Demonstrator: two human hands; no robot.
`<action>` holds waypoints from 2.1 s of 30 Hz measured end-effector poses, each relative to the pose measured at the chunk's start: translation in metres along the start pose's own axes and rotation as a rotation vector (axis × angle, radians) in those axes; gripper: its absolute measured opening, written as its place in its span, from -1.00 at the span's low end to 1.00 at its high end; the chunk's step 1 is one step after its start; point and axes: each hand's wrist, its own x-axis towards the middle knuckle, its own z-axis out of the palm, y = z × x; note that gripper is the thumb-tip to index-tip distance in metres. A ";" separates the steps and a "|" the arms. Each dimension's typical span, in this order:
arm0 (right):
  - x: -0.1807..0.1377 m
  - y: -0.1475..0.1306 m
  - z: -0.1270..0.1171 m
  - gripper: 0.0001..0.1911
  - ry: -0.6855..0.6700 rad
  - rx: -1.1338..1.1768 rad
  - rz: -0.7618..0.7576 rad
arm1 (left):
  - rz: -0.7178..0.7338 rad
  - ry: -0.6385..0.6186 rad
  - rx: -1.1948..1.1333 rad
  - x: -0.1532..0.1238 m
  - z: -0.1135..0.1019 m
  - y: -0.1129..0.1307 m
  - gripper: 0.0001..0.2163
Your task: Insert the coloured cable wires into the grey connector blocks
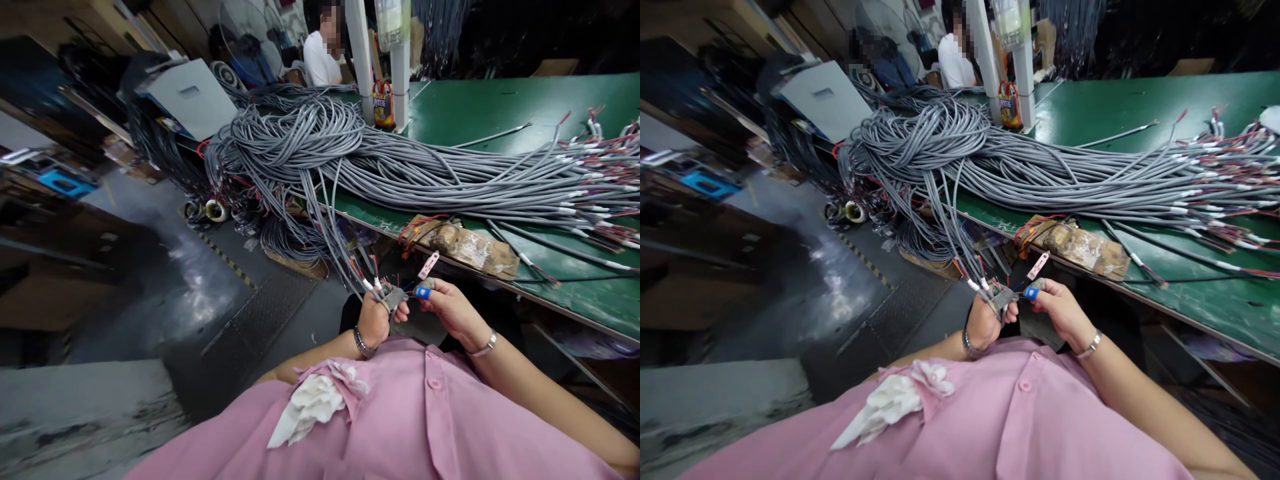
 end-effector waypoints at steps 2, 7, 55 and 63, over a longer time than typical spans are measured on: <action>0.000 -0.001 0.000 -0.79 -0.004 0.014 0.009 | -0.005 -0.003 0.007 0.000 0.000 0.000 -0.64; 0.007 -0.002 -0.005 -0.80 0.004 0.209 0.071 | -0.016 0.015 -0.007 0.000 0.000 0.003 -0.67; 0.013 -0.008 -0.021 -0.67 -0.315 0.348 0.092 | 0.045 -0.094 0.130 -0.003 0.012 0.008 -0.68; 0.004 -0.011 -0.003 -0.84 -0.250 0.047 -0.038 | 0.026 -0.202 0.216 -0.006 0.011 0.006 -0.70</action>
